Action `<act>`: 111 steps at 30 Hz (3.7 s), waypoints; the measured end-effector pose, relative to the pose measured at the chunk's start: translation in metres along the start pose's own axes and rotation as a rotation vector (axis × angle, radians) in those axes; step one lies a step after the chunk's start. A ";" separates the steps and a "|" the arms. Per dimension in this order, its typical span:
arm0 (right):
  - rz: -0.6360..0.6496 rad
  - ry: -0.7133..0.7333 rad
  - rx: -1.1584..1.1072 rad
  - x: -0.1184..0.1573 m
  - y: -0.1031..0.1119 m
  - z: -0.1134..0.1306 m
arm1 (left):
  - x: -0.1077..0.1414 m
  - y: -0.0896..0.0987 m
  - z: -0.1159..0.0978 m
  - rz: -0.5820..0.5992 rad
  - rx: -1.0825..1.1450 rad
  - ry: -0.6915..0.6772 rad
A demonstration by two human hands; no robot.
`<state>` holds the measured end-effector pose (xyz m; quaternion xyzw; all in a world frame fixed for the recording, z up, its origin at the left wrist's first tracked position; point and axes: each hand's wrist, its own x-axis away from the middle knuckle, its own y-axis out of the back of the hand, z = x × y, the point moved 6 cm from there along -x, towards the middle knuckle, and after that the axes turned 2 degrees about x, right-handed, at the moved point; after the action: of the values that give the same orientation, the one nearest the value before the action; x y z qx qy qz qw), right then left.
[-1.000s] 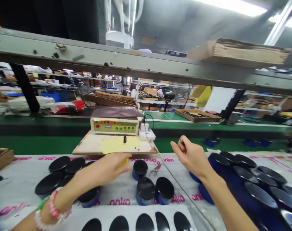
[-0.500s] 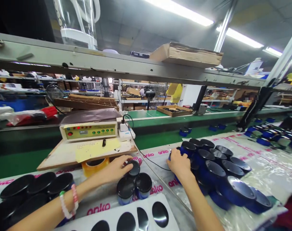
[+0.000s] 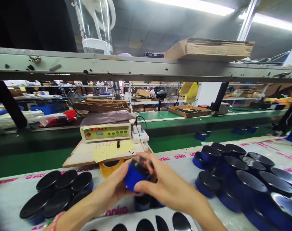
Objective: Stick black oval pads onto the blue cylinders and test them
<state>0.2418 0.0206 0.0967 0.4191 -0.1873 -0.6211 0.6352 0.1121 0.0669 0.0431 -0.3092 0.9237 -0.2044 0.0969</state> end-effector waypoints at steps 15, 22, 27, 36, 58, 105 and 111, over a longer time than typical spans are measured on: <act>-0.299 0.401 0.243 0.010 -0.032 0.032 | 0.014 0.028 -0.013 -0.127 0.142 0.012; -0.279 0.370 0.362 0.017 -0.029 0.026 | 0.017 0.029 -0.017 -0.215 -0.053 -0.053; -0.238 0.370 0.342 0.019 -0.031 0.022 | 0.019 0.029 -0.021 -0.257 -0.247 -0.126; -0.364 0.438 0.534 0.018 -0.036 0.032 | 0.026 0.024 -0.027 -0.284 -0.721 -0.214; -0.278 0.409 0.120 0.002 -0.057 0.009 | 0.056 -0.026 -0.048 -0.074 -1.907 -1.213; 0.214 -0.161 0.311 -0.008 -0.022 -0.069 | -0.010 -0.001 0.046 0.041 -1.490 -0.269; 0.255 -0.054 0.284 -0.040 -0.059 -0.059 | 0.006 0.023 0.004 -0.143 -1.429 -0.075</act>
<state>0.2432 0.0835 0.0283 0.4604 -0.3415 -0.5140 0.6381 0.0964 0.0780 0.0289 -0.3636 0.8051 0.4551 -0.1114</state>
